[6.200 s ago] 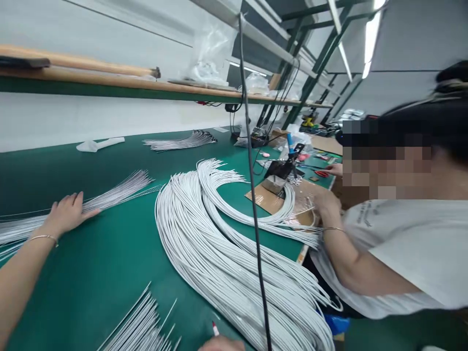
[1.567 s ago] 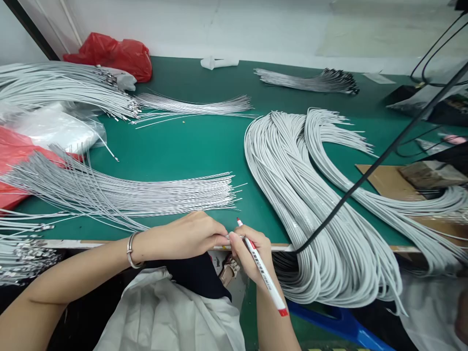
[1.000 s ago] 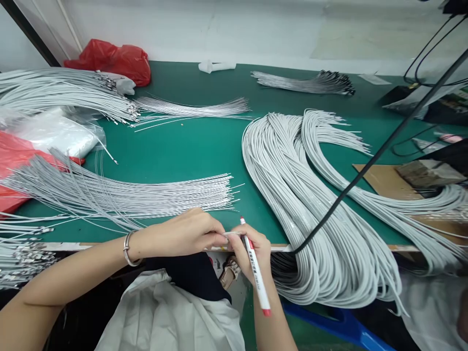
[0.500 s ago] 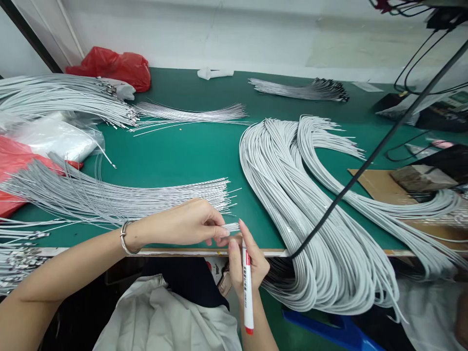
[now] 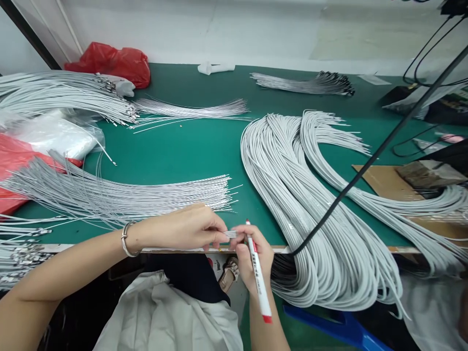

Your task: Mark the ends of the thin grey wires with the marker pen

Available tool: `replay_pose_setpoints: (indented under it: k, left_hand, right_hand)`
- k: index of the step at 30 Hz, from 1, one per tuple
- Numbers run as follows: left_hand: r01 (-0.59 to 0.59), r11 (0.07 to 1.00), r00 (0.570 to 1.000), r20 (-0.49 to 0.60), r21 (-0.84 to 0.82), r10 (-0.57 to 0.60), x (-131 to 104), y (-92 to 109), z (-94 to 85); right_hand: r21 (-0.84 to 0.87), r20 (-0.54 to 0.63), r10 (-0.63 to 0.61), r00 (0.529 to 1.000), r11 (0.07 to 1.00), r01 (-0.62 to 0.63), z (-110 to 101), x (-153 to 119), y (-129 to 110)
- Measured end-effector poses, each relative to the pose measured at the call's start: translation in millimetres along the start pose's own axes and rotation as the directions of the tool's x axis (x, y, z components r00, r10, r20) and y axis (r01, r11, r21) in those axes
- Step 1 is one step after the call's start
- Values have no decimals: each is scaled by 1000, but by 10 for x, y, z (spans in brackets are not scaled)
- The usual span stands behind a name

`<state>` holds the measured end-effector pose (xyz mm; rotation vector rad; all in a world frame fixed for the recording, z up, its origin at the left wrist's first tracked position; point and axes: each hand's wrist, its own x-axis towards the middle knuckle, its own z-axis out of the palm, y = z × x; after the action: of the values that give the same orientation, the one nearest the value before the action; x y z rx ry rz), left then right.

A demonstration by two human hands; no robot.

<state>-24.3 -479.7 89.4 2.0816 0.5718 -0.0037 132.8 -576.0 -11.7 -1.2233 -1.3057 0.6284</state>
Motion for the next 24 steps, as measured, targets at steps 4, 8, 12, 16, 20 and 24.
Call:
replay_pose_setpoints:
  k: [4,8,12,16,20,24]
  left_hand:
    - [36,998,995,100,-52,-31,14,19,12]
    - [82,994,993,95,-69,-75,37,21,40]
    - [-5,996,1000,11,91,4,35,21,43]
    - [9,998,1000,-6,58,-8,39,12,-19]
    - [21,998,1000,9,-57,-21,79,-2,-83]
    - [26,996,1000,14,-91,-25,106,-18,-94]
  right_hand:
    - [-42,186,18,982,999,-10,-49,133,-80]
    - [-86,157,-34,987,995,48,-28,174,-102]
    - [-111,112,-25,993,993,38,-34,139,-43]
    - [-72,-26,-68,997,995,66,-52,35,36]
    - [-139,-14,-197,980,971,193,39,-83,80]
    - [-281,-46,-296,954,920,272,128,-99,82]
